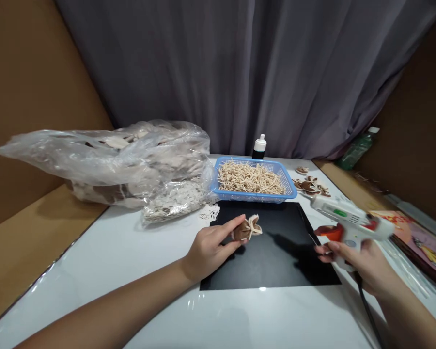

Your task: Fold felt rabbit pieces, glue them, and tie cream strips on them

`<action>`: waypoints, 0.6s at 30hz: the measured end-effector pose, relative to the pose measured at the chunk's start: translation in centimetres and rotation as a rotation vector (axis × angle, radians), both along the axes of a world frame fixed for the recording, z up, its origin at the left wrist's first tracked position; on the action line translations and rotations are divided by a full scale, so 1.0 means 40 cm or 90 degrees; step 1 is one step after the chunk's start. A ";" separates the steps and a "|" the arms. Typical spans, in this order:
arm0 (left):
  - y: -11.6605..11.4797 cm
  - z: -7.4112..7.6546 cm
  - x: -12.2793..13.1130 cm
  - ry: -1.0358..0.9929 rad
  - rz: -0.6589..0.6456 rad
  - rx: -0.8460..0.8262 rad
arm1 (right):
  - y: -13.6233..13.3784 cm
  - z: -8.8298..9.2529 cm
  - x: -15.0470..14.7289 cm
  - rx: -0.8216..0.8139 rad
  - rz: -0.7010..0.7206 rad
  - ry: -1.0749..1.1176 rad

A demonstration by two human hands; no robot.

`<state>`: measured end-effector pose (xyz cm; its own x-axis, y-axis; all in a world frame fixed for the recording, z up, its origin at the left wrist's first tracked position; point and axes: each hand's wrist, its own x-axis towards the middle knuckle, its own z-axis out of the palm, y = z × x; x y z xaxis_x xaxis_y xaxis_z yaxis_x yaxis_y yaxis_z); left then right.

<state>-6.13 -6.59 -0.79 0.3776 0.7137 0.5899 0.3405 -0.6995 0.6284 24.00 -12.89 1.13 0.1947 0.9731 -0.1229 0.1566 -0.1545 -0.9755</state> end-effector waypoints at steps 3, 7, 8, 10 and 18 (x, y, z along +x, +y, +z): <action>0.009 0.011 -0.013 0.080 -0.017 0.114 | -0.024 0.001 -0.040 0.064 0.081 0.006; 0.028 0.012 -0.024 0.137 -0.053 0.196 | -0.049 -0.022 -0.084 0.110 0.119 -0.162; 0.033 0.010 -0.027 0.147 -0.057 0.210 | -0.052 -0.026 -0.095 0.117 0.138 -0.201; 0.043 0.005 -0.033 0.151 -0.067 0.226 | -0.057 -0.029 -0.118 0.140 0.182 -0.239; 0.053 0.000 -0.035 0.139 -0.062 0.202 | -0.063 -0.048 -0.163 0.190 0.212 -0.271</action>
